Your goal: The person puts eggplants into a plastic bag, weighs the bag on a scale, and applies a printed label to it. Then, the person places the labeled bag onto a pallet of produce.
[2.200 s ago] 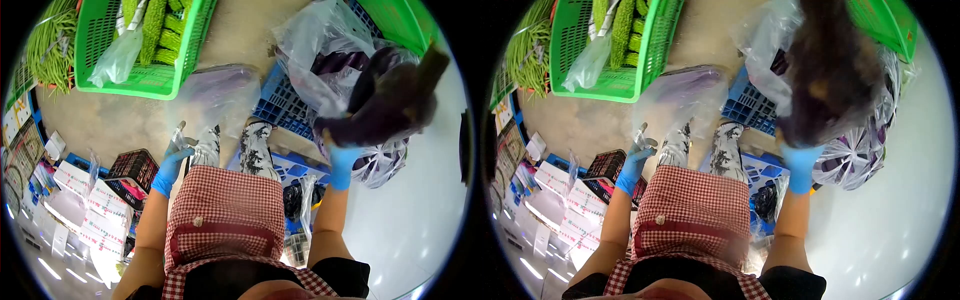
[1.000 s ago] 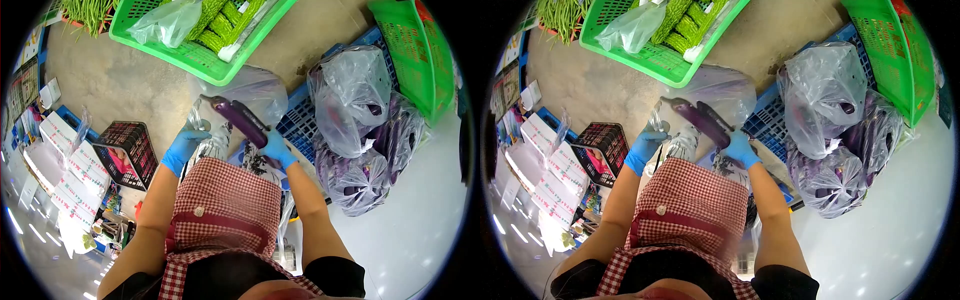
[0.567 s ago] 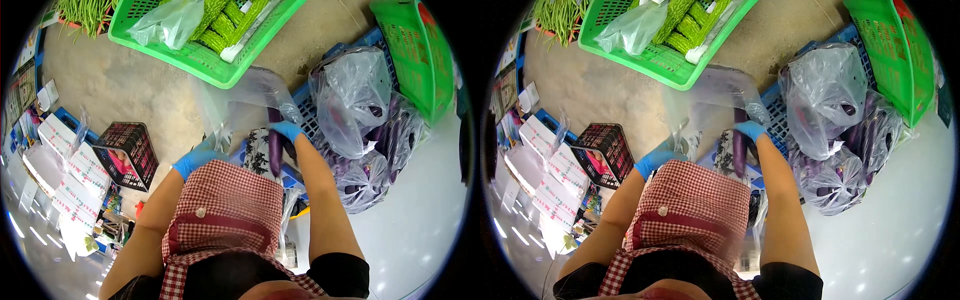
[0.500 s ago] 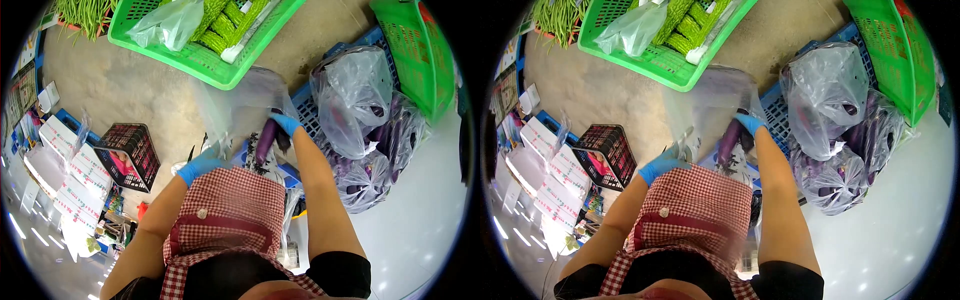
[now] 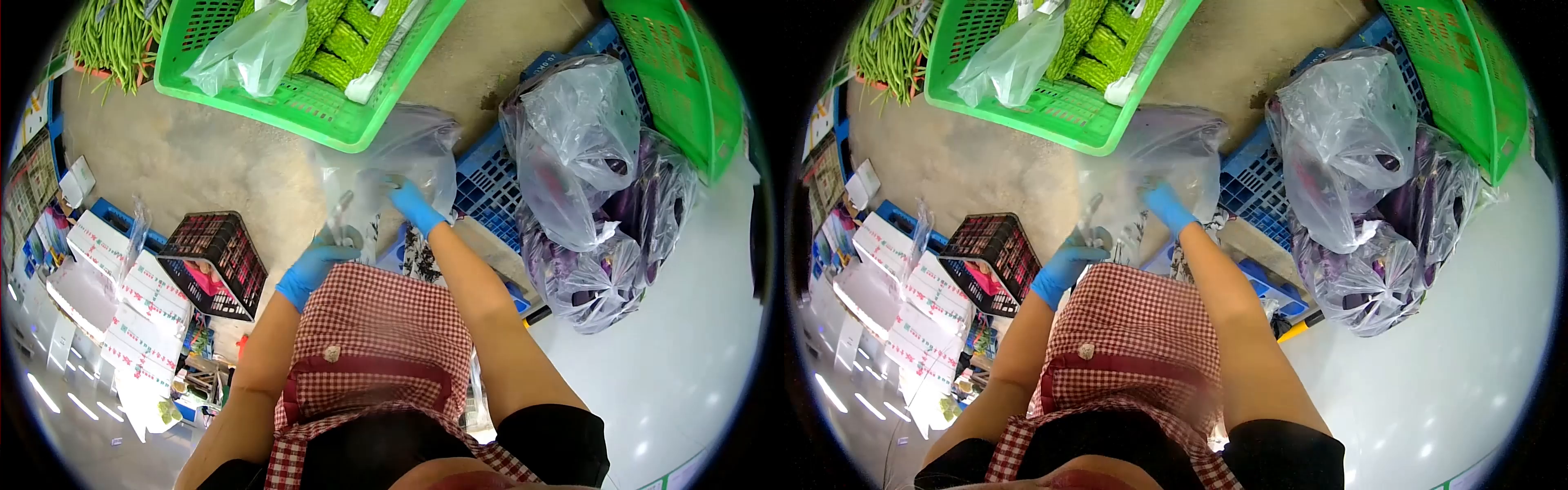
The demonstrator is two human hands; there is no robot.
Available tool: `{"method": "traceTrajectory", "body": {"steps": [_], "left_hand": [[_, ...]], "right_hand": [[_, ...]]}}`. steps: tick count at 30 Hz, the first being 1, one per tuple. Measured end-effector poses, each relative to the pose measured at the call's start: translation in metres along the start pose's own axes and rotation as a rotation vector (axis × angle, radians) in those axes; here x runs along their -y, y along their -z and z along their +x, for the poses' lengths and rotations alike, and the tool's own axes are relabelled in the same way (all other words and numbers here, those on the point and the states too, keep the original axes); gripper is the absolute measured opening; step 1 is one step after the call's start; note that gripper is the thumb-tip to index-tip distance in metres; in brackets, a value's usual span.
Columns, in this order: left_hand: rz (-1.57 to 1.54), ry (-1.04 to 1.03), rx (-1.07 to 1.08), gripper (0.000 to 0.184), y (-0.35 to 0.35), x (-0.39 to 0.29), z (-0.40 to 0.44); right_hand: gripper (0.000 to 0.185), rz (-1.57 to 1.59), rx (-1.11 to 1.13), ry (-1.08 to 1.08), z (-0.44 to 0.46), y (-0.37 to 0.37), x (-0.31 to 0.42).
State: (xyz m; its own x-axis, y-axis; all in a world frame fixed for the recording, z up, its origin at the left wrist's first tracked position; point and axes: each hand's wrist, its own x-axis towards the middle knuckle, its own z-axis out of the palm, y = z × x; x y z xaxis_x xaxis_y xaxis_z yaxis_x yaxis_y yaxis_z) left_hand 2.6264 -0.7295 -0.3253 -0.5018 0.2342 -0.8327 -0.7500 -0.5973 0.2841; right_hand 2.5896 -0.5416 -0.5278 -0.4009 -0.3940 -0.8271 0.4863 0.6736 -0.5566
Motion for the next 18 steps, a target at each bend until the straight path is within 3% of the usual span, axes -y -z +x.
{"method": "traceTrajectory", "body": {"steps": [4, 5, 7, 8, 11, 13, 17, 18], "left_hand": [[-0.042, 0.038, -0.035, 0.082, 0.009, -0.005, -0.001], [-0.06, 0.029, -0.031, 0.082, 0.009, -0.006, 0.001], [-0.096, 0.017, -0.028, 0.081, 0.008, -0.005, 0.003], [-0.145, -0.007, -0.052, 0.071, 0.004, -0.007, 0.002], [-0.241, 0.011, -0.118, 0.065, 0.008, 0.0, 0.004], [-0.165, 0.016, -0.215, 0.053, 0.0, 0.001, 0.001], [0.121, 0.059, -0.479, 0.036, -0.019, 0.006, -0.014], [0.224, 0.072, -0.56, 0.034, -0.026, 0.001, -0.021]], "right_hand": [[0.038, -0.924, -0.248, -0.034, -0.03, 0.08, -0.018], [0.035, -1.075, -0.217, -0.046, -0.028, 0.099, -0.044], [0.034, -1.385, -0.415, 0.06, -0.031, 0.134, -0.074], [0.032, -1.401, -0.354, 0.078, -0.04, 0.146, -0.077], [0.024, -1.415, -0.169, 0.125, -0.07, 0.173, -0.057], [0.018, -1.375, -0.063, 0.135, -0.103, 0.175, -0.035], [0.014, -1.062, -0.212, 0.294, -0.15, 0.163, 0.023], [0.015, -1.069, -0.122, 0.28, -0.15, 0.155, 0.029]]}}
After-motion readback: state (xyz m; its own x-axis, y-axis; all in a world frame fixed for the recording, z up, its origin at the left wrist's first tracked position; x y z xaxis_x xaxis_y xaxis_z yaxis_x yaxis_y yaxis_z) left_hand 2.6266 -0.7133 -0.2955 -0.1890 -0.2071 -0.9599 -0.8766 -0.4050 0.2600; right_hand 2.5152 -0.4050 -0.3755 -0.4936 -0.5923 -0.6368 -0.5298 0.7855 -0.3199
